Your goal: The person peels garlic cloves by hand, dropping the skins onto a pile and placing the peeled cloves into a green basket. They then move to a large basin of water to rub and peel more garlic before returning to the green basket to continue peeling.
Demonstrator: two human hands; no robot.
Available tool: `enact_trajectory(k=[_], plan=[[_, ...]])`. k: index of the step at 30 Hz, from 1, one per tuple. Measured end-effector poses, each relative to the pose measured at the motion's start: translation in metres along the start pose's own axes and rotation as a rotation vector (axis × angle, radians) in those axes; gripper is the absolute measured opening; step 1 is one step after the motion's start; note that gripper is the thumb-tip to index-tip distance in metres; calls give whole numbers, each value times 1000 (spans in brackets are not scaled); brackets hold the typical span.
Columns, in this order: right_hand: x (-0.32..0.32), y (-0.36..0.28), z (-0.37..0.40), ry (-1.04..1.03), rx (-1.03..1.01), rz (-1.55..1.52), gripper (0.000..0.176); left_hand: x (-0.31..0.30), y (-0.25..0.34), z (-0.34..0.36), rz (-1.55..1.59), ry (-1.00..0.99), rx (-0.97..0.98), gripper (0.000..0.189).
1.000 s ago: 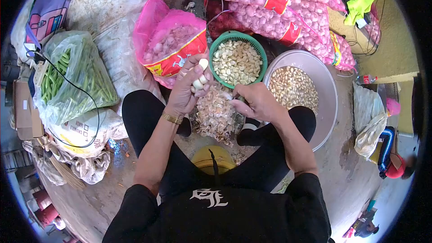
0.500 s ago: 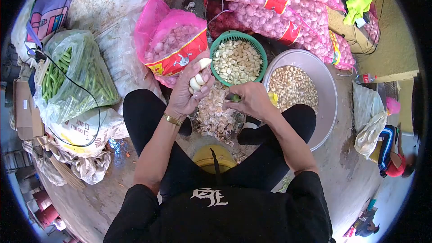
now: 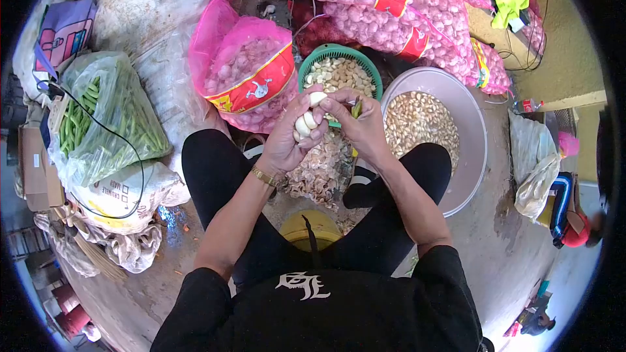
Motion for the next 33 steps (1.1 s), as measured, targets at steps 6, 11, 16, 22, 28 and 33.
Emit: enact_trajectory(k=[6, 11, 16, 22, 28, 33], plan=[[-8, -1, 0, 16, -37, 94, 13, 1, -12, -5, 43, 44, -11, 36], [-19, 0, -4, 112, -156, 312, 12, -7, -10, -10, -334, 234, 90, 32], [-21, 3, -7, 113, -165, 326, 13, -18, -8, -9, -531, 362, 101, 30], [-18, 8, -8, 117, -133, 318, 13, -12, -4, -9, -500, 335, 188, 31], [-12, 3, -9, 58, -43, 198, 13, -17, -3, -10, -431, 292, 105, 26], [-3, -12, -5, -46, 23, 120, 13, -21, -7, -12, -11, 118, -111, 28]])
Point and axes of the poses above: each hand's wrist, its own z-axis away from the middle knuckle, its own x-axis out of the palm, y = z × x, the point moved 4 cm from there along -z, towards the middle knuckle, and after that the axes turned 4 degrees about y, right-handed, at the moved point
